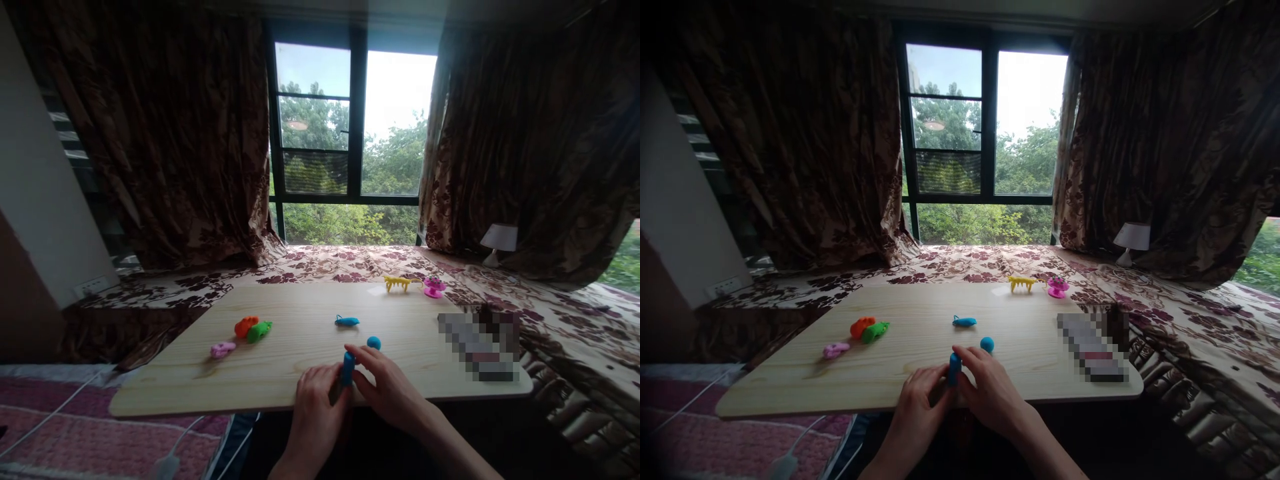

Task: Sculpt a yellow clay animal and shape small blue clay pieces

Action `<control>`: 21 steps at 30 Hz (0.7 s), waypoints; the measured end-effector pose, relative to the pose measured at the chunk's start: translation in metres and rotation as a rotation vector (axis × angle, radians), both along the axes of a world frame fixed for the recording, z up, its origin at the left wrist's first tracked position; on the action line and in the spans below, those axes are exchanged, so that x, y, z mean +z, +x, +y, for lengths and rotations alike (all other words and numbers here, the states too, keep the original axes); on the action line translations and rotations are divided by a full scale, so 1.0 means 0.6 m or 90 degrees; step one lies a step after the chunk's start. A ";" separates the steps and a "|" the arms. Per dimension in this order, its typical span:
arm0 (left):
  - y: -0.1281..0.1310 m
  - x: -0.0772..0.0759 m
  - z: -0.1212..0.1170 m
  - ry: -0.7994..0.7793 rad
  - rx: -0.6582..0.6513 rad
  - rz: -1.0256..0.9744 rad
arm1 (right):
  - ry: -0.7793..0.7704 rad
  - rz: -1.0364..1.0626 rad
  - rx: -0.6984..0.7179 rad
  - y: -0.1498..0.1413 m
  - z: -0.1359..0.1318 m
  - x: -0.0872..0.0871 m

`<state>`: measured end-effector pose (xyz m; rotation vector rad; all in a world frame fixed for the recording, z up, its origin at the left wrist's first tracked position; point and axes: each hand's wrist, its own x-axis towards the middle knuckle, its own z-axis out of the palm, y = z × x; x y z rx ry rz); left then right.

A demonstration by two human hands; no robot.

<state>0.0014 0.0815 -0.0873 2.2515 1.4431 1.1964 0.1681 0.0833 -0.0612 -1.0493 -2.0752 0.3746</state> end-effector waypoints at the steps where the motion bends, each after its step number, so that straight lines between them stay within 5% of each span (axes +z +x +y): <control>1: 0.002 0.001 0.000 0.001 0.003 -0.001 | 0.000 -0.011 0.004 0.002 -0.003 0.007; 9: 0.009 0.002 0.008 0.021 0.017 0.007 | 0.028 -0.161 0.029 0.004 -0.007 0.067; 21: 0.009 0.000 0.009 0.032 0.019 0.012 | -0.001 -0.247 0.078 -0.003 -0.003 0.069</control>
